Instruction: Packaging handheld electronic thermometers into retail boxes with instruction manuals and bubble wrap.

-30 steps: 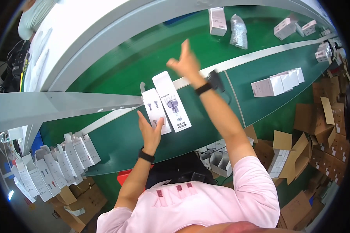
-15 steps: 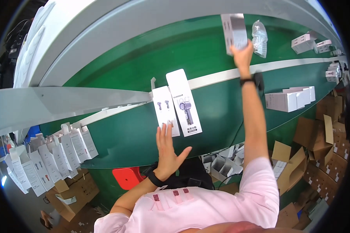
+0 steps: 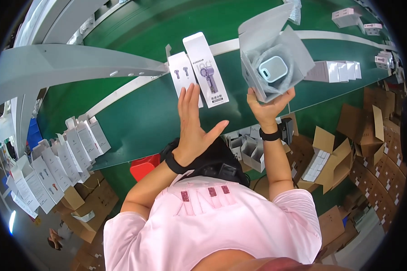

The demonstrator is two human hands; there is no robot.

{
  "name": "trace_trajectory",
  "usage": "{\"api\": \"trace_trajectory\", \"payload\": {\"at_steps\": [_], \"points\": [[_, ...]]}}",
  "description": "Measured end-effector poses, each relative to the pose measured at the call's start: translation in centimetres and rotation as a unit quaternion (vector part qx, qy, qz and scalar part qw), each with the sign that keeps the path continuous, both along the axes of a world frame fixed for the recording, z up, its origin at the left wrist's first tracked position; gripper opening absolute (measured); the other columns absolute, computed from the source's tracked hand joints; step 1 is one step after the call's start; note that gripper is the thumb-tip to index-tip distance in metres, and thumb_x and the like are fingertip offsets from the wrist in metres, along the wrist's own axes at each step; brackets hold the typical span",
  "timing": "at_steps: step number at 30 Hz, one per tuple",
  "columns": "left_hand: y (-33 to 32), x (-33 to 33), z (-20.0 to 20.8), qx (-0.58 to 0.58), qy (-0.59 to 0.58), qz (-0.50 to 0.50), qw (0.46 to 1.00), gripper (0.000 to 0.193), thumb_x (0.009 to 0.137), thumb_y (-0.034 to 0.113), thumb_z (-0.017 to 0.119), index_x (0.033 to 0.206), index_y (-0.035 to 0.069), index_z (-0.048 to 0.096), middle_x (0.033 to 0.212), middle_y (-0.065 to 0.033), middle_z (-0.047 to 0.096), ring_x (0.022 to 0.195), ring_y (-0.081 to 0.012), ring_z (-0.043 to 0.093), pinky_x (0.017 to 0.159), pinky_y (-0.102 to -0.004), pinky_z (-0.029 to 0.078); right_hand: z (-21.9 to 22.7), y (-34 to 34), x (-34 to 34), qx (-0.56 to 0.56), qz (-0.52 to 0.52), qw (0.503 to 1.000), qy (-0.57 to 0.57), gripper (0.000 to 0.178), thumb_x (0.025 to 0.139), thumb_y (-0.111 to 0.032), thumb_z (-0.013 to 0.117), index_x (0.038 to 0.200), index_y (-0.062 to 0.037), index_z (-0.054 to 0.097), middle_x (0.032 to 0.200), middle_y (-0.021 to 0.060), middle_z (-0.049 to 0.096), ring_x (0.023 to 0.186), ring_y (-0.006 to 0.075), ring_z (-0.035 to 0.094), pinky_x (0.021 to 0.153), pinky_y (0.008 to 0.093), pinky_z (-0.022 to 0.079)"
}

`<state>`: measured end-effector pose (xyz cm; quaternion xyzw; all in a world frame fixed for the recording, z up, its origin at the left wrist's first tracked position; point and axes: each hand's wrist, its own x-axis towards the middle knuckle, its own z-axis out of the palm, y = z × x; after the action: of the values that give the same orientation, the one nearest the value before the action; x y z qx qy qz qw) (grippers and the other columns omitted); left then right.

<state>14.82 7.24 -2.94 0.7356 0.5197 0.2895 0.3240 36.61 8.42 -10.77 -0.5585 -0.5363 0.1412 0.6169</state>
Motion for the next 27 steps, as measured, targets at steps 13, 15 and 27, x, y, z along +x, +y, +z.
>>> {"api": "trace_trajectory", "payload": {"at_steps": [13, 15, 27], "points": [[-3.0, 0.9, 1.3, -0.051, -0.018, -0.052, 0.997, 0.093, 0.079, 0.028, 0.077, 0.149, -0.002, 0.024, 0.150, -0.0245, 0.027, 0.141, -0.0416, 0.021, 0.113, -0.0496, 0.021, -5.0, 3.7, 9.3, -0.037, -0.308, 0.950, -0.031, 0.083, 0.071, -0.020, 0.085, 0.133, 0.0040, 0.035, 0.125, 0.0167, 0.045, 0.117, 0.0278, 0.045, 0.100, 0.0399, 0.036], [-3.6, 0.9, 0.8, -0.078, -0.010, -0.067, 0.995, 0.091, 0.080, 0.026, 0.077, 0.149, -0.001, 0.024, 0.151, -0.0239, 0.027, 0.143, -0.0396, 0.020, 0.114, -0.0474, 0.021, -9.5, 3.3, 11.3, -0.140, -0.340, 0.921, -0.126, 0.085, 0.070, -0.022, 0.085, 0.133, 0.0062, 0.035, 0.124, 0.0201, 0.046, 0.118, 0.0316, 0.045, 0.101, 0.0420, 0.036], [-4.2, -0.9, -1.5, -0.077, 0.049, -0.057, 0.994, 0.081, 0.083, 0.018, 0.072, 0.147, -0.002, 0.027, 0.151, -0.0231, 0.029, 0.142, -0.0390, 0.022, 0.115, -0.0460, 0.021, -11.1, 4.8, 12.1, -0.192, -0.449, 0.870, -0.065, 0.092, 0.078, -0.029, 0.077, 0.142, 0.0102, 0.024, 0.140, 0.0314, 0.034, 0.126, 0.0431, 0.039, 0.109, 0.0474, 0.030]]}}
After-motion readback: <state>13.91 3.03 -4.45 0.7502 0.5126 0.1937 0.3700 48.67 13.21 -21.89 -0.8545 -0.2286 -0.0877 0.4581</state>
